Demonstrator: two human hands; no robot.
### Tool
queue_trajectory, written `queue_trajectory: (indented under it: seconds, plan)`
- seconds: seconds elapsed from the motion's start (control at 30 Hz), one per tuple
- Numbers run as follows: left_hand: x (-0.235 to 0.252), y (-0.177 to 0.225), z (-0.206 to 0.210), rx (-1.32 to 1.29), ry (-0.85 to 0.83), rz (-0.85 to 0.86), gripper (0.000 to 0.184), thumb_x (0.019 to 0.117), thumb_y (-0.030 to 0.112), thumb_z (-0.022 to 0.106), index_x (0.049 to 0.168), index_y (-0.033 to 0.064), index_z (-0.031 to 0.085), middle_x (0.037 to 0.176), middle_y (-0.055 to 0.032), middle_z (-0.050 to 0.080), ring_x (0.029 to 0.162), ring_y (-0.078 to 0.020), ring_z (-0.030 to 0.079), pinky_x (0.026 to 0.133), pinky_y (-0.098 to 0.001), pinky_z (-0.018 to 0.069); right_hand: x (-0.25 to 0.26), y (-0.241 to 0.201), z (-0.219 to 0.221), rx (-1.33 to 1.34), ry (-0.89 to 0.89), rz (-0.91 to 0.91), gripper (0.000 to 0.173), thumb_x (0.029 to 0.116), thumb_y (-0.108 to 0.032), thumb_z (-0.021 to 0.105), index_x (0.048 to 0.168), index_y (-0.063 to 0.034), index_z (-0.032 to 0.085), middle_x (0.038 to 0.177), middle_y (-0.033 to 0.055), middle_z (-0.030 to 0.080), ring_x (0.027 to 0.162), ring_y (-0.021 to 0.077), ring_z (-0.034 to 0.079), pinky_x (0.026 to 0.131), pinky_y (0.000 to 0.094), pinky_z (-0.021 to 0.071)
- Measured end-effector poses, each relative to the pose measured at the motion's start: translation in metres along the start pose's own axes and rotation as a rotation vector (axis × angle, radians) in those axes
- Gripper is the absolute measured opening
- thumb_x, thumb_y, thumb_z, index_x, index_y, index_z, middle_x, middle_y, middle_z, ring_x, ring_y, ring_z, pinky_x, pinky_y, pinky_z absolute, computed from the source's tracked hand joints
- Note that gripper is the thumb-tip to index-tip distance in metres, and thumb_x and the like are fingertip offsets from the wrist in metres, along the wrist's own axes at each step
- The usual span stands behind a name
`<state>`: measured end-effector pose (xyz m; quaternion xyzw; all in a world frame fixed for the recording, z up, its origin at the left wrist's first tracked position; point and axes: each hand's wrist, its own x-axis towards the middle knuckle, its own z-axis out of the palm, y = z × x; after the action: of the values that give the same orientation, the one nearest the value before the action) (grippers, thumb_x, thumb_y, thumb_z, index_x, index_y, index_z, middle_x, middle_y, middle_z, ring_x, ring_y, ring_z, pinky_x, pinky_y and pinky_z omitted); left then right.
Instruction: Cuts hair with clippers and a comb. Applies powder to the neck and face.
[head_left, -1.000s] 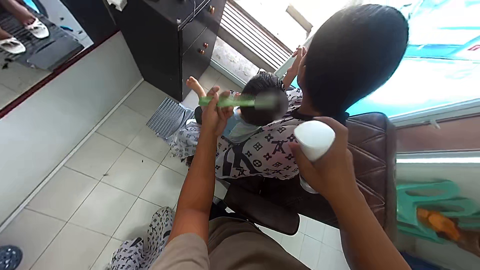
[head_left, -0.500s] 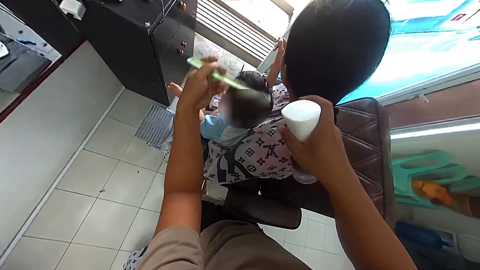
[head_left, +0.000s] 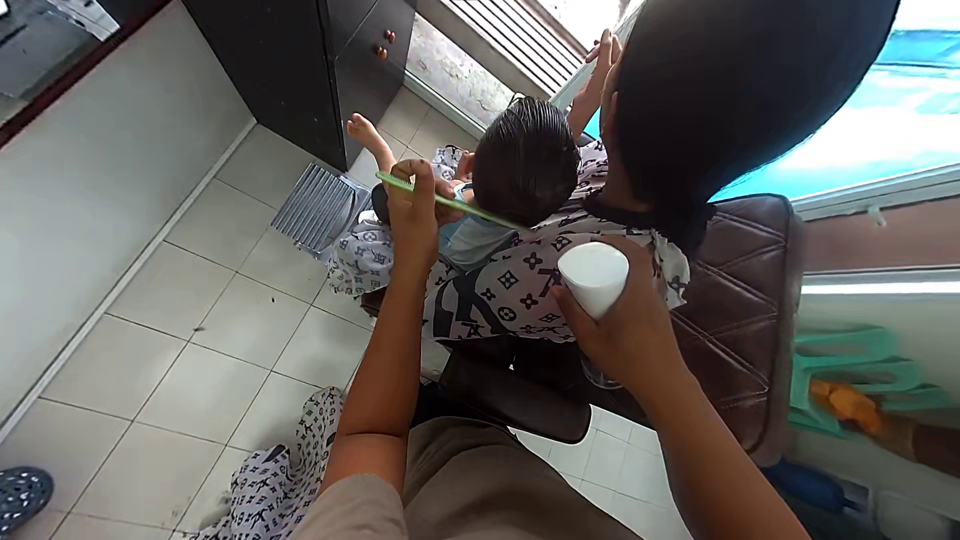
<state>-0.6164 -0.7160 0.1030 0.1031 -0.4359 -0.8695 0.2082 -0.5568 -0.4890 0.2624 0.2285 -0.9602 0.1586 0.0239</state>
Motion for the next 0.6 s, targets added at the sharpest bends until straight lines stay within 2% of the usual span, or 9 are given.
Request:
queue_trajectory:
  seconds: [0.07,0.13,0.2,0.23,0.33,0.4,0.5,0.53,0.6]
  plan:
    - [-0.004,-0.014,-0.013,0.102,0.045,0.003,0.014,0.1094,0.025,0.047,0.111,0.0111,0.044,0.076,0.0023,0.065,0.061,-0.0112,0.068,0.058,-0.0287,0.0616,-0.004,0.003,-0.005,0.008,-0.002,0.007,0.069,0.0940,-0.041,0.068,0.146,-0.0030,0.042,0.108,0.0158,0.070,0.092,0.0240,0.070,0.078,0.0413,0.0585]
    - [-0.007,-0.011,-0.015,-0.054,0.046,-0.064,0.019,0.1126,0.029,0.033,0.110,0.0157,0.046,0.071,0.0067,0.063,0.057,-0.0047,0.063,0.055,-0.0208,0.0564,-0.010,0.006,-0.014,0.009,0.005,-0.014,0.071,0.0938,-0.043,0.068,0.146,-0.0029,0.043,0.106,0.0153,0.070,0.091,0.0213,0.070,0.078,0.0380,0.0583]
    - [-0.015,-0.005,-0.005,-0.218,0.049,-0.091,0.032,0.1127,0.039,0.024,0.111,0.0182,0.049,0.073,0.0069,0.064,0.060,-0.0042,0.065,0.058,-0.0202,0.0573,-0.014,0.011,-0.021,0.019,-0.017,-0.029,0.071,0.0940,-0.042,0.067,0.147,-0.0026,0.042,0.105,0.0162,0.070,0.089,0.0248,0.070,0.076,0.0421,0.0578]
    - [-0.018,-0.006,0.000,-0.147,0.059,-0.064,0.030,0.1129,0.038,0.024,0.114,0.0175,0.046,0.076,0.0066,0.064,0.062,-0.0045,0.064,0.059,-0.0208,0.0573,-0.013,0.014,-0.022,0.038,-0.037,-0.033,0.071,0.0940,-0.040,0.067,0.148,-0.0028,0.041,0.105,0.0165,0.069,0.088,0.0273,0.070,0.074,0.0454,0.0578]
    - [-0.030,-0.018,0.006,0.147,0.136,0.098,0.019,0.1098,0.028,0.045,0.116,0.0103,0.043,0.082,0.0012,0.065,0.067,-0.0120,0.069,0.063,-0.0309,0.0622,-0.012,0.033,-0.027,0.138,-0.067,-0.039,0.069,0.0945,-0.041,0.069,0.147,-0.0074,0.040,0.102,0.0146,0.069,0.084,0.0290,0.071,0.069,0.0502,0.0583]
    - [-0.048,-0.019,0.009,0.136,0.197,0.125,0.019,0.1109,0.030,0.040,0.118,0.0128,0.045,0.081,0.0054,0.065,0.065,-0.0073,0.066,0.062,-0.0265,0.0588,-0.032,0.051,-0.049,0.205,-0.015,-0.080,0.069,0.0946,-0.044,0.068,0.149,-0.0106,0.040,0.109,0.0115,0.069,0.090,0.0208,0.070,0.075,0.0447,0.0596]
    - [-0.105,-0.007,0.026,-0.099,0.304,0.135,0.036,0.1118,0.040,0.025,0.101,0.0278,0.057,0.069,0.0150,0.062,0.057,0.0019,0.056,0.056,-0.0173,0.0497,-0.100,0.111,-0.108,0.473,0.057,-0.147,0.074,0.0926,-0.041,0.075,0.150,-0.0100,0.040,0.124,0.0074,0.067,0.106,0.0094,0.068,0.092,0.0319,0.0593]
    - [-0.128,-0.004,0.036,-0.172,0.308,0.167,0.044,0.1110,0.042,0.024,0.095,0.0292,0.063,0.068,0.0150,0.062,0.056,0.0022,0.055,0.055,-0.0166,0.0499,-0.125,0.142,-0.129,0.650,0.032,-0.167,0.073,0.0909,-0.033,0.078,0.150,-0.0122,0.040,0.128,0.0044,0.065,0.111,0.0118,0.067,0.096,0.0337,0.0589]
    - [-0.173,-0.004,0.064,-0.300,0.288,0.246,0.053,0.1102,0.043,0.022,0.091,0.0231,0.067,0.071,0.0103,0.064,0.056,-0.0001,0.058,0.055,-0.0167,0.0527,-0.175,0.209,-0.169,0.945,-0.043,-0.166,0.069,0.0888,-0.021,0.080,0.146,-0.0179,0.042,0.124,-0.0024,0.068,0.110,0.0161,0.069,0.096,0.0389,0.0599]
